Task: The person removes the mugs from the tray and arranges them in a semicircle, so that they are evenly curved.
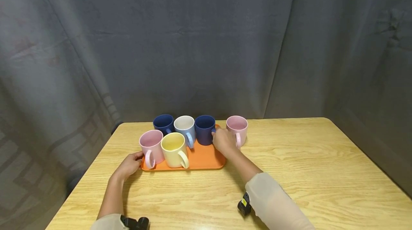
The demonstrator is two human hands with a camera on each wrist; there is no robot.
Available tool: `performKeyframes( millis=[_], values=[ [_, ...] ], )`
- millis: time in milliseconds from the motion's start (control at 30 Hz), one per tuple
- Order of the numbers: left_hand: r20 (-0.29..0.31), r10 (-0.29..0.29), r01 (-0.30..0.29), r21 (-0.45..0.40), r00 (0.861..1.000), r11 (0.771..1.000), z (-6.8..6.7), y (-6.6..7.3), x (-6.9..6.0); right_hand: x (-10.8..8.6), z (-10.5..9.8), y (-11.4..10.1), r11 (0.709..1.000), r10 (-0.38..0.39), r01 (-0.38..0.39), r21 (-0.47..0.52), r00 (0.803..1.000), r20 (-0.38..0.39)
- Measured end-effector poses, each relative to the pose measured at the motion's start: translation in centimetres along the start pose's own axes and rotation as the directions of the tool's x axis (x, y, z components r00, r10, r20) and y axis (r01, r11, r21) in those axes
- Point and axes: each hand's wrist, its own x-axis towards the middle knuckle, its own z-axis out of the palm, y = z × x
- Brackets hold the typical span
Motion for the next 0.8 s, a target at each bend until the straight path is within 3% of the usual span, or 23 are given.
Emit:
performKeyframes(
  millis=[567, 800],
  values=[
    [0.006, 0.005, -0.005, -0.001, 1.0, 1.0, 0.0, 0.0, 0.1, -1.4, 0.4, -0.2, 0.998, -0.048, 0.055, 0.04, 0.986, -0.162],
    [0.008, 0.013, -0.013, 0.003, 1.0, 1.0, -0.1, 0.0, -0.1, -1.8, -0.7, -0.5, 0.994, -0.036, 0.055, 0.092, 0.98, -0.196]
  ],
)
